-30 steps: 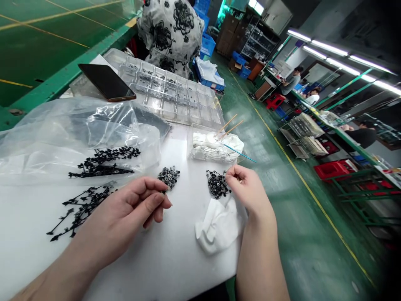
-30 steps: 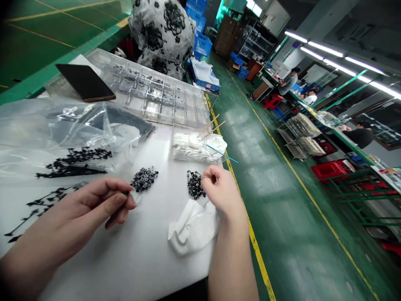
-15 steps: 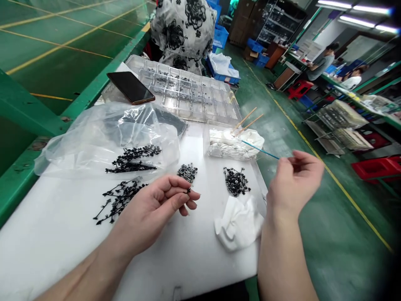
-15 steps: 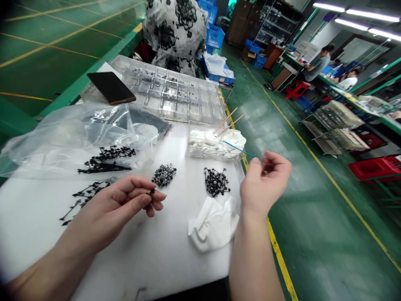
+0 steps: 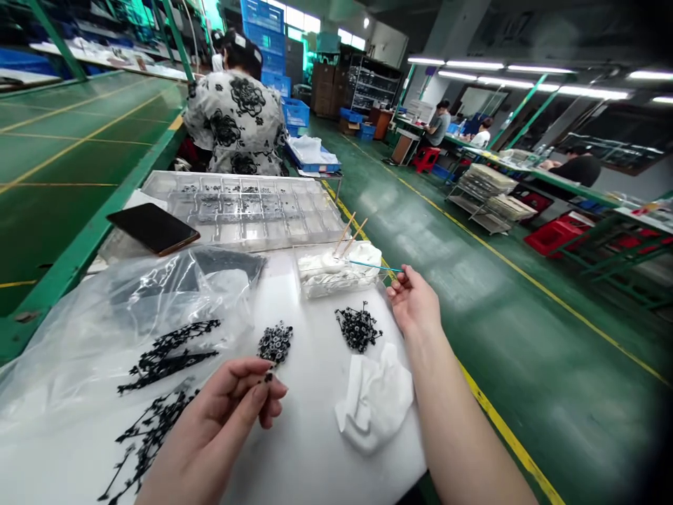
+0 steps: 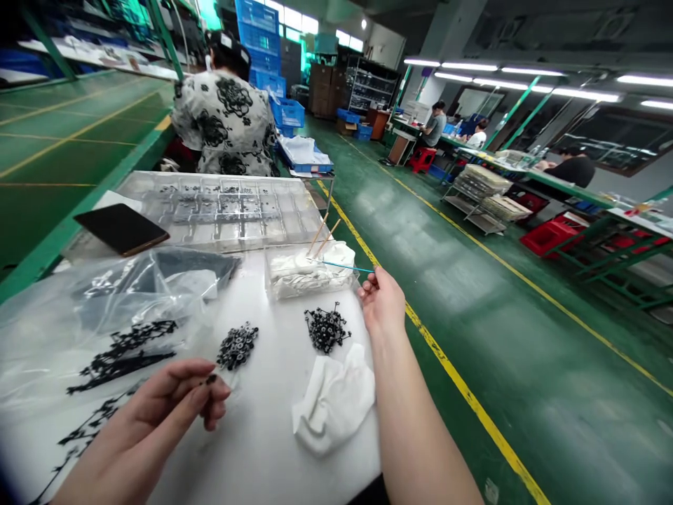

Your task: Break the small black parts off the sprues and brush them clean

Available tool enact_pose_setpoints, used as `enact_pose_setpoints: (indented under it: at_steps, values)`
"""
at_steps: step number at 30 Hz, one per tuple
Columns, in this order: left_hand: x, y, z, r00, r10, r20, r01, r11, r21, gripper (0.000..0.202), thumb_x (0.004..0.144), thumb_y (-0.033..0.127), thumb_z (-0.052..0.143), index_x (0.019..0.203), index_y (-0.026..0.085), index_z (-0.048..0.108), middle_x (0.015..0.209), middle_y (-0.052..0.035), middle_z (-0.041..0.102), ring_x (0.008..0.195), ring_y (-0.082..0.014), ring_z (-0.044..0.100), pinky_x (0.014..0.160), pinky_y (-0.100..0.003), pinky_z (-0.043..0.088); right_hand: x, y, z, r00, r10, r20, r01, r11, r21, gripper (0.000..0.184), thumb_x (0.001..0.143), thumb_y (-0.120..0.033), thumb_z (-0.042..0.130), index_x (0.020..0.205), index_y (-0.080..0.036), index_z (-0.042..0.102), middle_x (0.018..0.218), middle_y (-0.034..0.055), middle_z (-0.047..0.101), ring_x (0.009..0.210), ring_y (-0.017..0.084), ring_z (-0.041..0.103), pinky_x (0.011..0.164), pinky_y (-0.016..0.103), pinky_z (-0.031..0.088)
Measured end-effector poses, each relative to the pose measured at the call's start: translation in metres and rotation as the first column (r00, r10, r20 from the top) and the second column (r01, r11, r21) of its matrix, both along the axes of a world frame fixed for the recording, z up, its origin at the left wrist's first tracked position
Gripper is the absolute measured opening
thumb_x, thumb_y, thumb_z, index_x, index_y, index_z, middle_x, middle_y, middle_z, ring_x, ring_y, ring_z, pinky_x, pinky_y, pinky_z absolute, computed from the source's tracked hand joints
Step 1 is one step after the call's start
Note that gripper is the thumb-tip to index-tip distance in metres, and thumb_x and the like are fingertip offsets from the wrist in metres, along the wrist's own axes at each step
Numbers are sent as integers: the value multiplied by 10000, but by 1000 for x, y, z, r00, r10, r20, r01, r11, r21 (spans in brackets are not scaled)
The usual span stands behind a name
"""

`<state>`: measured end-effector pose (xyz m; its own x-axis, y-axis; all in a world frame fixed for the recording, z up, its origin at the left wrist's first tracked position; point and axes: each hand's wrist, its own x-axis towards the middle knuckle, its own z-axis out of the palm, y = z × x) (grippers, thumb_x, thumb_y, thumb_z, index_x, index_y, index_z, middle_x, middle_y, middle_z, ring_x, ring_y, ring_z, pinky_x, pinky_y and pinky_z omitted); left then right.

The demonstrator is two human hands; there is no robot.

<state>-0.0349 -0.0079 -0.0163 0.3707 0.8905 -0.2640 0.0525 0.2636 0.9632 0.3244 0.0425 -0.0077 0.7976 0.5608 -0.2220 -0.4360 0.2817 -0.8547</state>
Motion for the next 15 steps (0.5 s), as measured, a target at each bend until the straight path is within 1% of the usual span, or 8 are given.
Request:
enact_pose_setpoints:
  at_steps: [4,9,12,15]
  values:
    - [1,1,-1,1000,0,-2,0,1000,5,323,984,542,718,1166,284,649,974,-49,791,816,-208,711,764,-272,629,-1,-4,0,998,13,53,-16,999,45,355,650,-305,924,818,-189,633,671,-46,586,555,81,490,435,197,398]
    - [3,0,2,1000,12,-9,-12,1000,-10,342,975,562,723,1168,289,653,961,-44,784,814,-207,701,768,-274,630,-7,-8,4,988,21,156,-35,996,86,402,590,-361,948,806,-179,662,662,-45,588,551,73,478,442,196,374]
    - [5,-1,5,999,37,-21,-38,999,-20,352,962,574,734,1161,293,664,959,-43,790,814,-207,697,764,-266,625,-13,-11,5,968,16,251,-39,996,85,386,609,-385,945,822,-171,705,652,-31,606,544,80,480,453,211,378]
    - [5,0,5,998,48,-27,-48,999,-20,367,947,581,747,1147,282,673,953,-53,796,800,-214,700,743,-274,625,-18,-13,4,935,-3,354,-22,998,67,327,674,-385,929,833,-169,741,655,-15,638,546,87,500,471,222,395]
